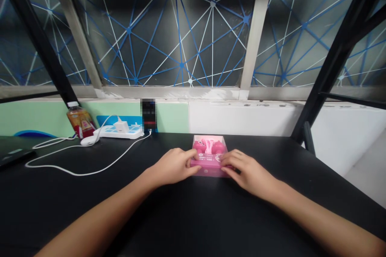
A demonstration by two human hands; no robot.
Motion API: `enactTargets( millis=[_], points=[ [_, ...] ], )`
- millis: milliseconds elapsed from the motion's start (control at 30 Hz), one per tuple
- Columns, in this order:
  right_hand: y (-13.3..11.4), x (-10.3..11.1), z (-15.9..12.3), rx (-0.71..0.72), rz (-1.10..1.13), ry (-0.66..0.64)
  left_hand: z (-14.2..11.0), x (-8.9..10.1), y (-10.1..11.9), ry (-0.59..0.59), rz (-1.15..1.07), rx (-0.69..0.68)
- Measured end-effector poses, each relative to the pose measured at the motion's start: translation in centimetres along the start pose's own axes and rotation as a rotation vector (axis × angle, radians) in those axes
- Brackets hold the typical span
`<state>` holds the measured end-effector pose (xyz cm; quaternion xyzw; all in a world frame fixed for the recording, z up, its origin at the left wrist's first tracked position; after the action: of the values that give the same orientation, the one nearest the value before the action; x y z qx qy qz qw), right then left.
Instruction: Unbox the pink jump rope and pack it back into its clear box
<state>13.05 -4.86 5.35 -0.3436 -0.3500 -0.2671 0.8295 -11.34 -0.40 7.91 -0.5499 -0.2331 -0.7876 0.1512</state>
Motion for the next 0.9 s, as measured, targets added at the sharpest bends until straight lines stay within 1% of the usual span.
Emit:
enactTargets(
  millis=[200, 333, 433, 533, 633, 800, 900],
  points=[
    [0.4, -0.1, -0.1, -0.015, 0.06, 0.003, 0.1, -0.2, 0.0, -0.007, 0.024, -0.009],
    [0.1, 0.1, 0.0, -0.022, 0.055, -0.032, 0.0, 0.0, 0.0, -0.026, 0.11, -0.05],
    [-0.2, 0.2, 0.0, -0.017, 0.028, -0.051, -0.1, 0.3, 0.3, 0.022, 0.171, -0.103],
    [-0.3, 0.2, -0.1, 0.007, -0.041, -0.05, -0.1, 0.4, 0.7, 0.069, 0.127, -0.151],
    [-0.4, 0.1, -0.3, 0.027, -0.131, -0.052, -0.1, 0.4, 0.9, 0.059, 0.045, -0.191],
    [-0.6, -0.2, -0.5, 0.027, -0.212, -0.05, -0.2, 0.5, 0.6, 0.025, 0.019, -0.17],
    [-0.9, -0.3, -0.5, 0.03, -0.226, -0.058, -0.3, 0.5, 0.5, 0.027, 0.02, -0.176]
  ],
)
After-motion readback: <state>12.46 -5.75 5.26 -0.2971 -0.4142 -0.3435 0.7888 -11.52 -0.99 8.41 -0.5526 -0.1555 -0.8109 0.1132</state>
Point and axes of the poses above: each hand's wrist, its own z-axis towards the middle knuckle, its own x-axis out of the back of the hand, y = z × x, the point moved 2 cm from there along z, towards the middle knuckle, and after that the axes turned 12 degrees about -x, right-handed, at the moved point
